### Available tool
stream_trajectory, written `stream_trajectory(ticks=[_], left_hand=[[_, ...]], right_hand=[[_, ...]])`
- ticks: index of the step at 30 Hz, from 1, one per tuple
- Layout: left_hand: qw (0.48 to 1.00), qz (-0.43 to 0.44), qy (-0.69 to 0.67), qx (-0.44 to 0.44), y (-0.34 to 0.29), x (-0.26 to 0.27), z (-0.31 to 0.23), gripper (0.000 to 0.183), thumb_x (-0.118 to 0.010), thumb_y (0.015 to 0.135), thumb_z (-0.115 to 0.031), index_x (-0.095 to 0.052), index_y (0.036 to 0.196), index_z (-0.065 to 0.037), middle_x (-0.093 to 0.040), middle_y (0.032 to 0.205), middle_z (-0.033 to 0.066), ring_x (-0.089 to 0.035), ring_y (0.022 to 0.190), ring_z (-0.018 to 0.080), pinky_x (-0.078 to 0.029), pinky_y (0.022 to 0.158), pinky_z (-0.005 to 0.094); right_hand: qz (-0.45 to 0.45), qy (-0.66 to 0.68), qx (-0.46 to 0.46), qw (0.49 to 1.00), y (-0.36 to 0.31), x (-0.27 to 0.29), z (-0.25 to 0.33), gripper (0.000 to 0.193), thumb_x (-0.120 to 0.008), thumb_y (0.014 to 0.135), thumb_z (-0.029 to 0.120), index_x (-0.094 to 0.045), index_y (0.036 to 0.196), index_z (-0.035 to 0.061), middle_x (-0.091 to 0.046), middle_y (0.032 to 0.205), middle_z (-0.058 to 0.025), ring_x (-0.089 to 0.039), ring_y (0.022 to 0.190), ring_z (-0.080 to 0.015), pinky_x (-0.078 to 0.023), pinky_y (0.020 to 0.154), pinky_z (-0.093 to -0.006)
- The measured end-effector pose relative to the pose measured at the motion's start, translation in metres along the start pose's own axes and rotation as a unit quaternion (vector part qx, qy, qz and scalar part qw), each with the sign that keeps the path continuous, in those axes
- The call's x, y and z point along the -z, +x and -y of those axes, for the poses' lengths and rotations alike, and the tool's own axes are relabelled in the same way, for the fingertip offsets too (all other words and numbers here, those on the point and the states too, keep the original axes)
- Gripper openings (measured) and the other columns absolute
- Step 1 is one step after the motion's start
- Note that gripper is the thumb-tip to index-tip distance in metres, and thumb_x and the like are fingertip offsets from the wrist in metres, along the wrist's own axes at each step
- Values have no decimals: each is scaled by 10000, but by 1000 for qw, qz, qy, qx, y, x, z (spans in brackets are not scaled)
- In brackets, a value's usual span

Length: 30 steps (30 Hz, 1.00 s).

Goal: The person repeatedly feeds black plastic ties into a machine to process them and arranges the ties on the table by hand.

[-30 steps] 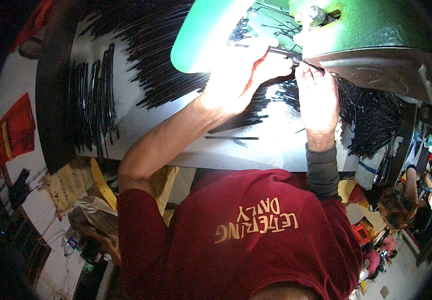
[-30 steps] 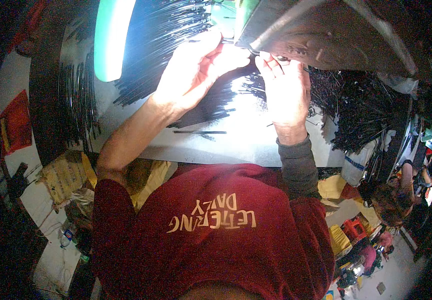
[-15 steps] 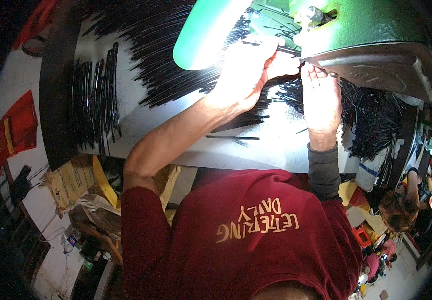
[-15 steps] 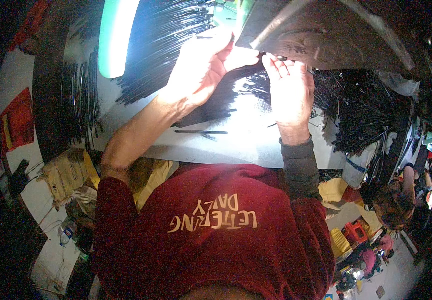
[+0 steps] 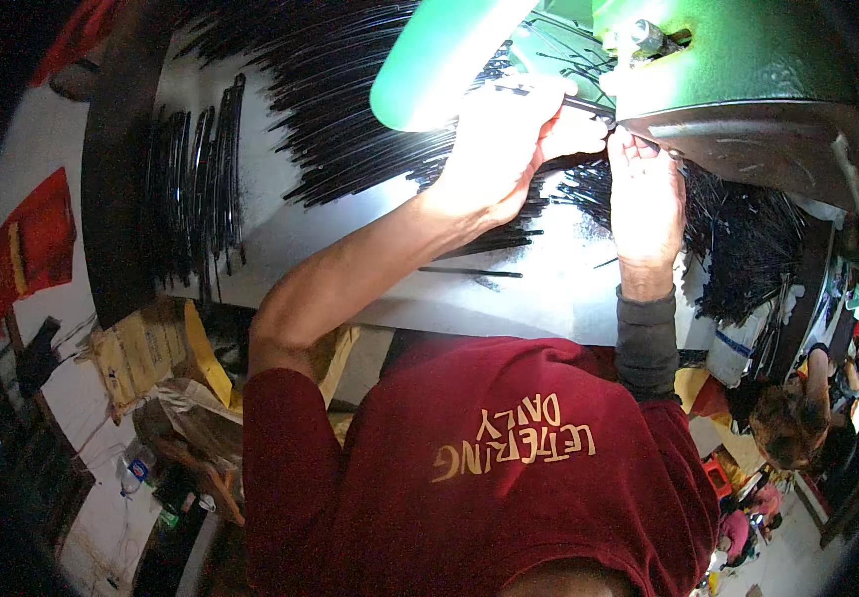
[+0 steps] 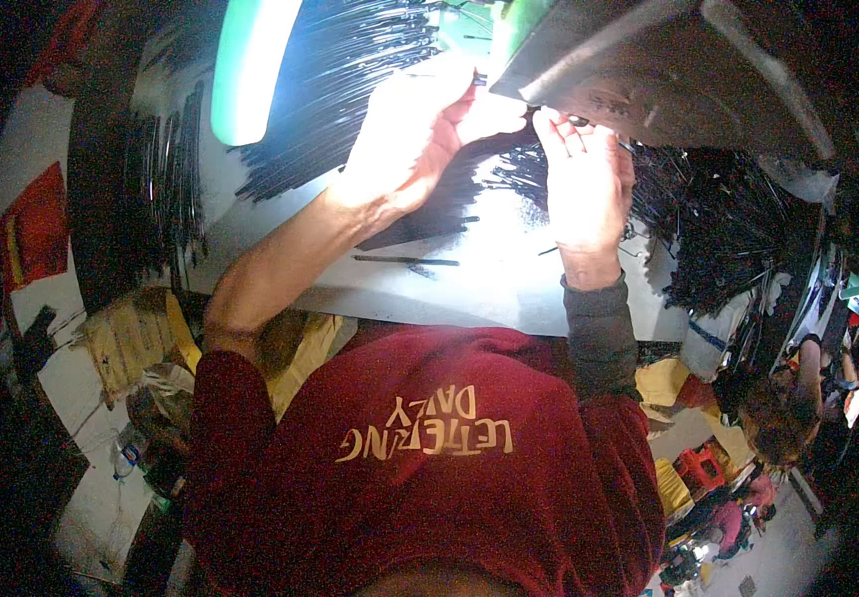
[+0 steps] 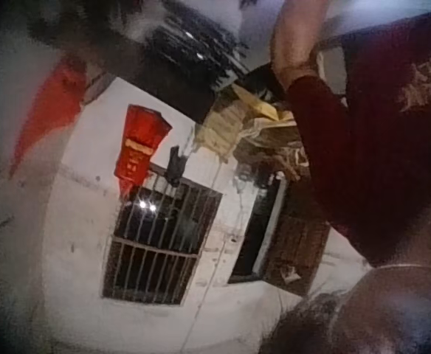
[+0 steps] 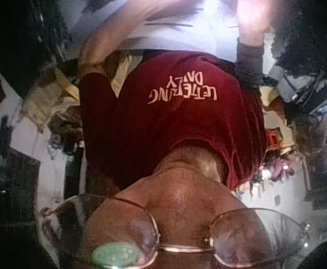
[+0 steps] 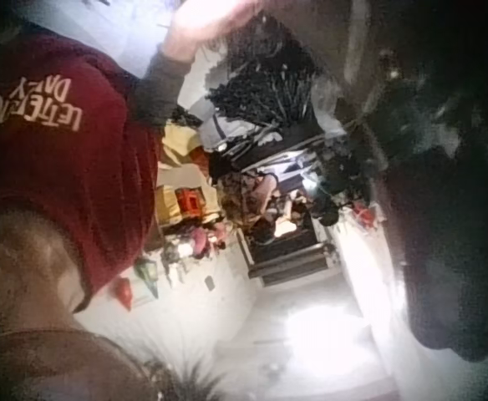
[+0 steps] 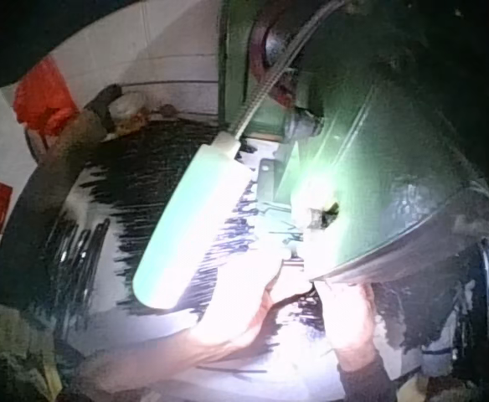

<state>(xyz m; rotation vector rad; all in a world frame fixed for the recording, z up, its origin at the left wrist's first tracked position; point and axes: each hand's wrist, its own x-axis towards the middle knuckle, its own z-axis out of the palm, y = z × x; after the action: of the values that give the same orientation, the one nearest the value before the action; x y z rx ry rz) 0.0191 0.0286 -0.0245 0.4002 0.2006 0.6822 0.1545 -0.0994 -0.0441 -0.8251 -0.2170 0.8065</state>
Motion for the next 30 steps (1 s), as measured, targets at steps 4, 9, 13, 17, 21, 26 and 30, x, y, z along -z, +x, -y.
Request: stream_trajectory(ticks=[4,9,13,17,21,26,30], left_hand=[[1000,-22,-3,-9,0,0,6,116,-566,879,-61,-577,972,8,-627,917,120,-653,788,210,-574,698,352],[1000,-6,-16,-9,-4,-12,1,118,-555,888,-72,-573,963,17,-633,851,124,-654,744,208,-574,697,352],[1000,7,17,7,-1,-3,2,147,-608,854,-96,-619,969,-5,-629,901,85,-631,836,226,-518,820,503],[999,41,5,11,-2,0,-6,152,-604,855,-91,-613,977,-1,-630,909,92,-637,852,239,-518,832,501],[999,24,14,29,-1,1,-9,172,-606,852,-87,-602,996,7,-630,903,92,-640,859,246,-515,850,497],[1000,1,27,8,2,-5,-4,159,-623,840,-82,-622,978,-2,-631,893,90,-639,845,241,-520,832,506],[1000,8,23,17,2,-4,-7,141,-631,833,-78,-632,956,-9,-631,881,84,-636,825,222,-524,821,506]], right_hand=[[-44,14,-1,999,-4,-19,5,213,-423,960,147,-506,972,-48,-545,959,-161,-477,1102,-388,-358,1022,-542],[-60,29,3,998,-4,-24,5,217,-450,953,168,-513,924,-37,-554,946,-170,-484,1084,-409,-351,1019,-566],[-54,32,-2,998,-4,-15,5,218,-444,955,165,-516,933,-40,-557,953,-181,-483,1085,-413,-357,1015,-564],[-29,39,-2,999,-4,-18,3,229,-439,956,158,-503,937,-62,-545,967,-231,-499,1069,-417,-380,1000,-557],[-24,-95,16,995,-5,-17,0,250,-417,961,159,-479,945,-82,-516,1017,-276,-512,1058,-419,-393,992,-547],[28,-5,18,999,-4,-12,9,229,-416,958,144,-474,948,-77,-520,1019,-236,-467,1114,-420,-368,1012,-550],[-19,39,13,999,-6,-19,4,248,-420,957,152,-497,904,-77,-528,963,-214,-484,1086,-426,-365,1013,-557]])
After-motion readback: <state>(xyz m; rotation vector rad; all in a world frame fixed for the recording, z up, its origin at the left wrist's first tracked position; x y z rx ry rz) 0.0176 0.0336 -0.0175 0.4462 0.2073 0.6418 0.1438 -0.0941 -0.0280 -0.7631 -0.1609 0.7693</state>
